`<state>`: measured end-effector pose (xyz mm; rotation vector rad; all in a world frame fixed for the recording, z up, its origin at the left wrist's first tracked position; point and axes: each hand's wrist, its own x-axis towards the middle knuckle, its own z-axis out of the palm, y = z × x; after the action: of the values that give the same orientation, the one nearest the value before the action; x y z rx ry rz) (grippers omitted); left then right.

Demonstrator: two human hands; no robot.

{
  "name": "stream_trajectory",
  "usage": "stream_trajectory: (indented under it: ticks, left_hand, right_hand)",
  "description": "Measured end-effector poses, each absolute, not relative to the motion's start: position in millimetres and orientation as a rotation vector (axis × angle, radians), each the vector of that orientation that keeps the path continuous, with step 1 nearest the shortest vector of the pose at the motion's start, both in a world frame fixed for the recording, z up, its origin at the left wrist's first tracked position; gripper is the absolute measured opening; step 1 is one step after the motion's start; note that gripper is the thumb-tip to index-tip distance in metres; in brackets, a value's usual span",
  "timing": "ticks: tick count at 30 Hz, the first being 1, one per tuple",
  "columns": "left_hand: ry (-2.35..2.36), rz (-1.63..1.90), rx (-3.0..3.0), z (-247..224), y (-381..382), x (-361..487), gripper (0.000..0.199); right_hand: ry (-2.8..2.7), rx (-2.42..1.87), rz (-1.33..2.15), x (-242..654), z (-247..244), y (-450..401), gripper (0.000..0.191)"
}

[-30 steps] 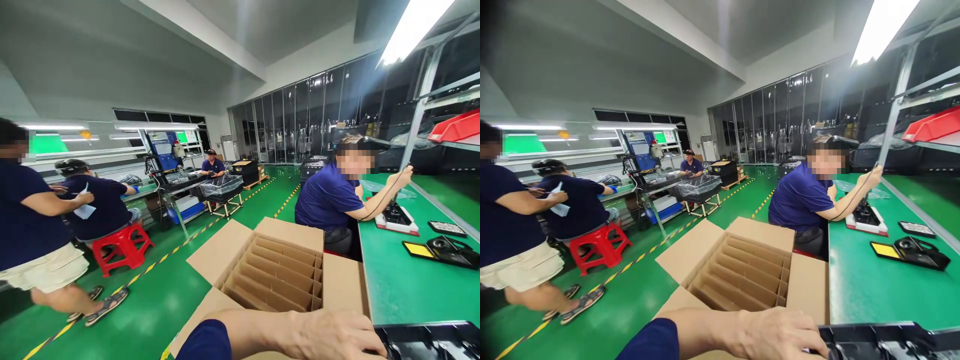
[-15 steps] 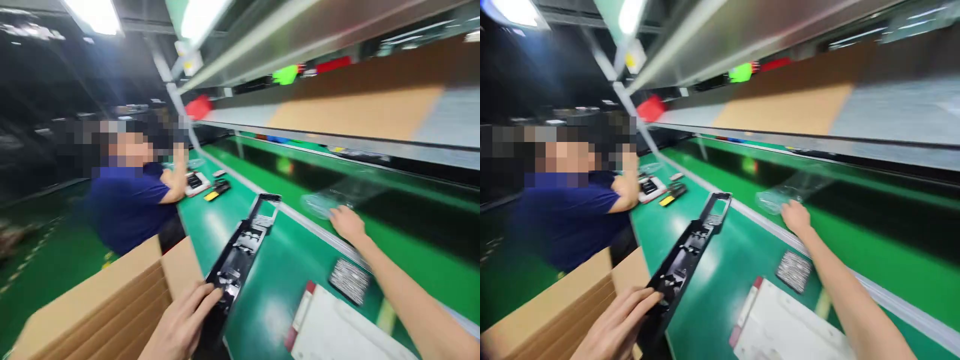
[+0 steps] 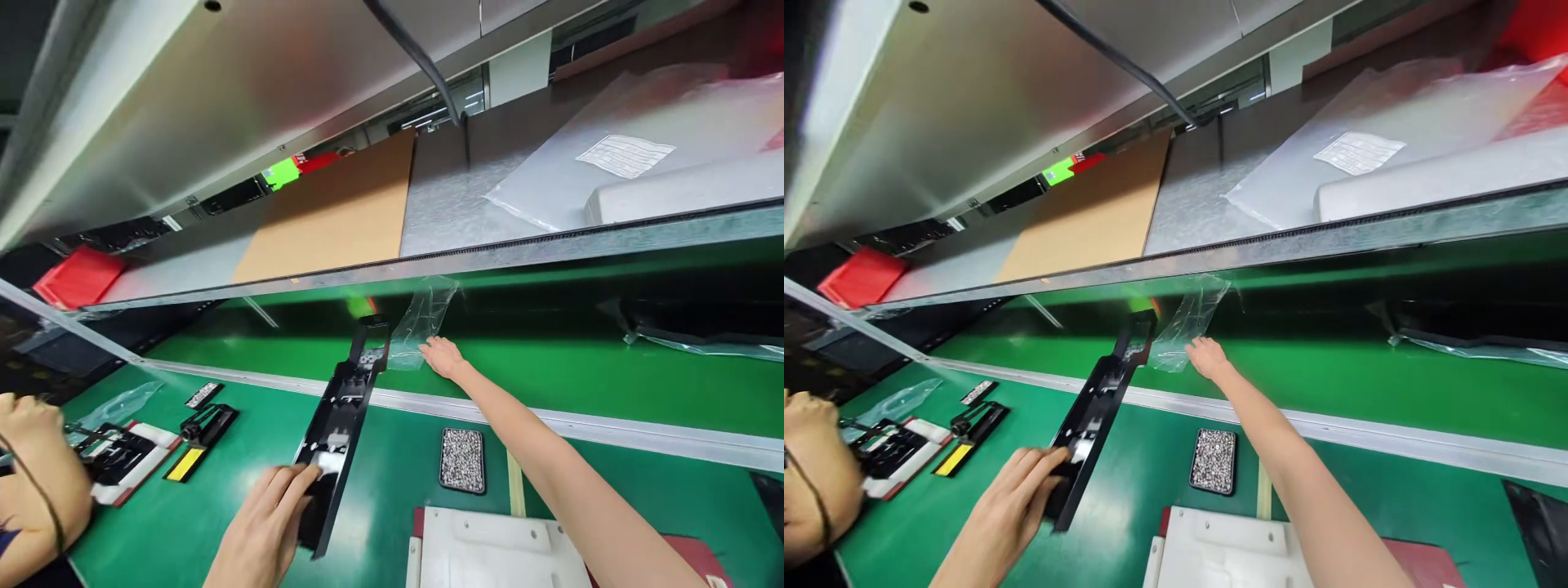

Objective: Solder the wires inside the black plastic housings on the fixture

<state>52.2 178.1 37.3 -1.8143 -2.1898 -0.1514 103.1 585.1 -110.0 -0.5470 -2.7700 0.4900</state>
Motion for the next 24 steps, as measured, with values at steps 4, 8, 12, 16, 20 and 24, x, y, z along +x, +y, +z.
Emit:
stream_trajectory:
  ticks: [4,8,12,16,20,24]
  left_hand:
    - [-2.222,-0.123,-1.800,36,245,19,0.045]
    - [-2.345,-0.004,-1.766,32,327,-6,0.036]
    - [-2.347,-0.002,-1.763,18,405,-27,0.033]
    - [-2.354,0.018,-1.779,-5,463,-35,0.026]
    - [-2.398,0.035,-1.778,-25,489,-28,0.021]
    - [-2.441,0.004,-1.784,-28,492,-18,0.029]
  right_hand:
    - [-2.679,-0.489,0.536,116,-128,595,0.046]
    - [-2.627,-0.565,0.588,147,-143,604,0.046]
    - [-2.569,-0.692,0.605,181,-150,612,0.042]
    - [-2.531,-0.761,0.611,207,-143,617,0.035]
    - [-2.521,-0.765,0.617,224,-131,613,0.031]
    - [-2.524,-0.778,0.601,241,-127,613,0.034]
